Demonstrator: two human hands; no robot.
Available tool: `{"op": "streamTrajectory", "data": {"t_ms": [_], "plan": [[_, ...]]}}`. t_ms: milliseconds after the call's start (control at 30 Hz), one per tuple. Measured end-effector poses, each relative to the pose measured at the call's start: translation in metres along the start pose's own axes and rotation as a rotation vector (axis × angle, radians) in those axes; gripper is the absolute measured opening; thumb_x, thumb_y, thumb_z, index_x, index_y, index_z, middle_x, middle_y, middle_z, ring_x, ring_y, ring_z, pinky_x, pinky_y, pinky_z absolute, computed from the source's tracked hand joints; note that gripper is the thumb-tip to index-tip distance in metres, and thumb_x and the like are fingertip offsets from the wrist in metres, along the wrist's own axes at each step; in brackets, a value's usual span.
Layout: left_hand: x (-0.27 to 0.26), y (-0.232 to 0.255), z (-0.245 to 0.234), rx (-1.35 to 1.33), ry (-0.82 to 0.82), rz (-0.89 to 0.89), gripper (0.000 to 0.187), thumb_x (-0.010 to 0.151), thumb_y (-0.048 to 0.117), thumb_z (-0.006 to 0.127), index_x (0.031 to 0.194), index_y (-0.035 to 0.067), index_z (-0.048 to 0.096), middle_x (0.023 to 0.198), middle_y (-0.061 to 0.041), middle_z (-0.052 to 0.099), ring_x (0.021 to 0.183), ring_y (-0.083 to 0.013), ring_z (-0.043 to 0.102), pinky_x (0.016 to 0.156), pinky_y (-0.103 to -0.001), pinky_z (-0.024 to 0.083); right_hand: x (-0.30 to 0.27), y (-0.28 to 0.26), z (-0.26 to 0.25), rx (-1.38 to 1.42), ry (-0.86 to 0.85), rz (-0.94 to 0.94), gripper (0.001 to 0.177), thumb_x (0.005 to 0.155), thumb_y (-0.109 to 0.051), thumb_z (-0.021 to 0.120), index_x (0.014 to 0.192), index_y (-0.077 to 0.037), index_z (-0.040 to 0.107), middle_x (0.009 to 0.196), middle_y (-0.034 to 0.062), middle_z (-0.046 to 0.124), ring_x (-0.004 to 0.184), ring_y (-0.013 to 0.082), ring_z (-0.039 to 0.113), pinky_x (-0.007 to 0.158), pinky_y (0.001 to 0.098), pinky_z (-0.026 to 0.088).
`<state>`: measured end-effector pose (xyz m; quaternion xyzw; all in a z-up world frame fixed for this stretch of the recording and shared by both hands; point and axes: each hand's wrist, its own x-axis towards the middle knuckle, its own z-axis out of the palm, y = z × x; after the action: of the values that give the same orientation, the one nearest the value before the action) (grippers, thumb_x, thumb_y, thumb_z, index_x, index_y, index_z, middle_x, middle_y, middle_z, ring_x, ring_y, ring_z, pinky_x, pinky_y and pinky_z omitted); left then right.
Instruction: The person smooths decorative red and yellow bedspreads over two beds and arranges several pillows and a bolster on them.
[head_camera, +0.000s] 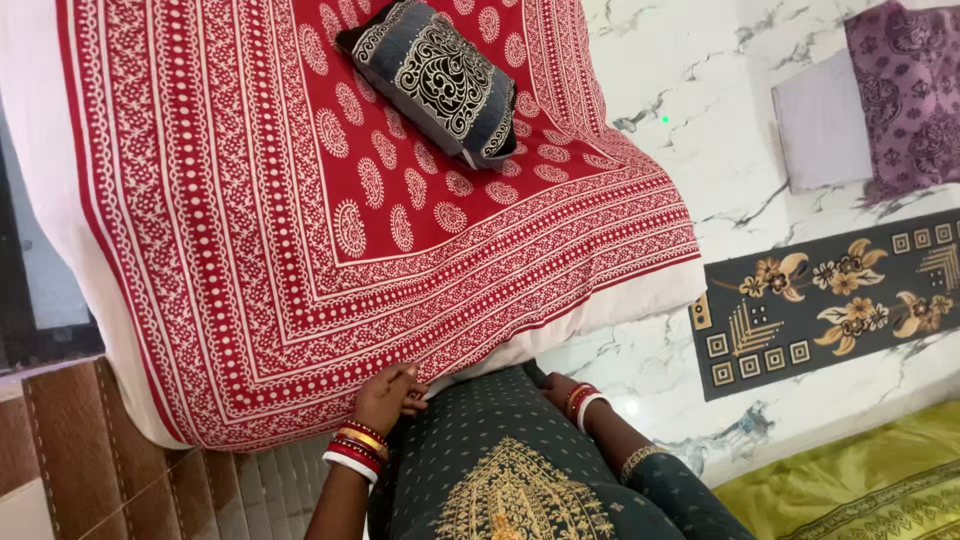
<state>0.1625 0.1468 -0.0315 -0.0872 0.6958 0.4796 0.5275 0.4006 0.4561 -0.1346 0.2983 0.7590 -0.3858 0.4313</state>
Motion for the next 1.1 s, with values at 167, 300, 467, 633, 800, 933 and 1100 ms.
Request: {"op": "streamTrajectory", "data": {"t_ms": [167,300,467,633,800,933,1100], "plan": [[0.006,0.004,-0.007,-0.039,-0.051,-0.053,0.044,0.100,0.039,0.054,0.128,0.008,0.069,0.096,-0.015,0.079,0.072,-0.0230,0.077,0.066,-0.035,0.062,0.008,0.027,-0.039,0.083,0.385,-0.028,0.044,0.094,-0.038,0.066,0.120,-0.003,0.072,0.124,0.0220,0.069,0.113,0.0388,0.064,0.098,0.0444,0.050],[0.015,0.009,-0.007,-0.054,0.018,-0.180,0.048,0.102,0.039,0.047,0.122,0.005,0.073,0.092,-0.018,0.081,0.069,-0.0245,0.079,0.063,-0.037,0.063,0.013,0.070,-0.093,0.452,0.709,0.123,0.047,0.092,-0.034,0.065,0.127,-0.002,0.066,0.118,0.0224,0.072,0.108,0.0359,0.068,0.093,0.0441,0.053],[0.009,0.023,0.011,-0.078,0.211,-0.229,0.048,0.103,0.042,0.049,0.114,0.004,0.077,0.087,-0.019,0.080,0.066,-0.0251,0.075,0.062,-0.037,0.061,0.032,0.128,-0.166,0.661,0.755,0.503,0.048,0.100,-0.036,0.069,0.120,0.008,0.071,0.111,0.0287,0.075,0.097,0.0402,0.071,0.087,0.0483,0.053],[-0.005,0.047,0.034,-0.025,0.437,-0.215,0.064,0.105,0.055,0.047,0.104,0.000,0.081,0.083,-0.020,0.076,0.064,-0.0265,0.071,0.066,-0.039,0.059,0.039,0.184,-0.205,1.433,0.650,0.499,0.045,0.092,-0.030,0.076,0.121,0.004,0.066,0.093,0.0147,0.073,0.079,0.0280,0.068,0.061,0.0387,0.056],[-0.014,0.063,0.052,-0.097,0.552,-0.256,0.068,0.104,0.058,0.047,0.098,-0.004,0.077,0.083,-0.021,0.076,0.063,-0.0285,0.071,0.066,-0.042,0.060,0.029,0.222,-0.199,1.277,0.570,0.257,0.041,0.092,-0.025,0.075,0.109,0.008,0.059,0.086,0.0197,0.070,0.073,0.0298,0.073,0.061,0.0366,0.061],[-0.011,0.065,0.069,-0.124,0.662,-0.249,0.067,0.105,0.056,0.050,0.096,-0.005,0.075,0.083,-0.021,0.074,0.063,-0.0292,0.071,0.064,-0.043,0.060,0.013,0.255,-0.208,0.901,0.556,0.149,0.043,0.094,-0.023,0.074,0.104,0.015,0.057,0.081,0.0209,0.071,0.068,0.0280,0.075,0.060,0.0386,0.060],[-0.023,0.077,0.087,-0.172,0.778,-0.209,0.061,0.105,0.051,0.057,0.092,-0.006,0.073,0.082,-0.020,0.074,0.066,-0.0297,0.071,0.063,-0.041,0.059,0.011,0.270,-0.242,0.814,0.344,0.254,0.046,0.094,-0.026,0.074,0.117,0.010,0.059,0.096,0.0208,0.073,0.089,0.0304,0.075,0.076,0.0430,0.059]]}}
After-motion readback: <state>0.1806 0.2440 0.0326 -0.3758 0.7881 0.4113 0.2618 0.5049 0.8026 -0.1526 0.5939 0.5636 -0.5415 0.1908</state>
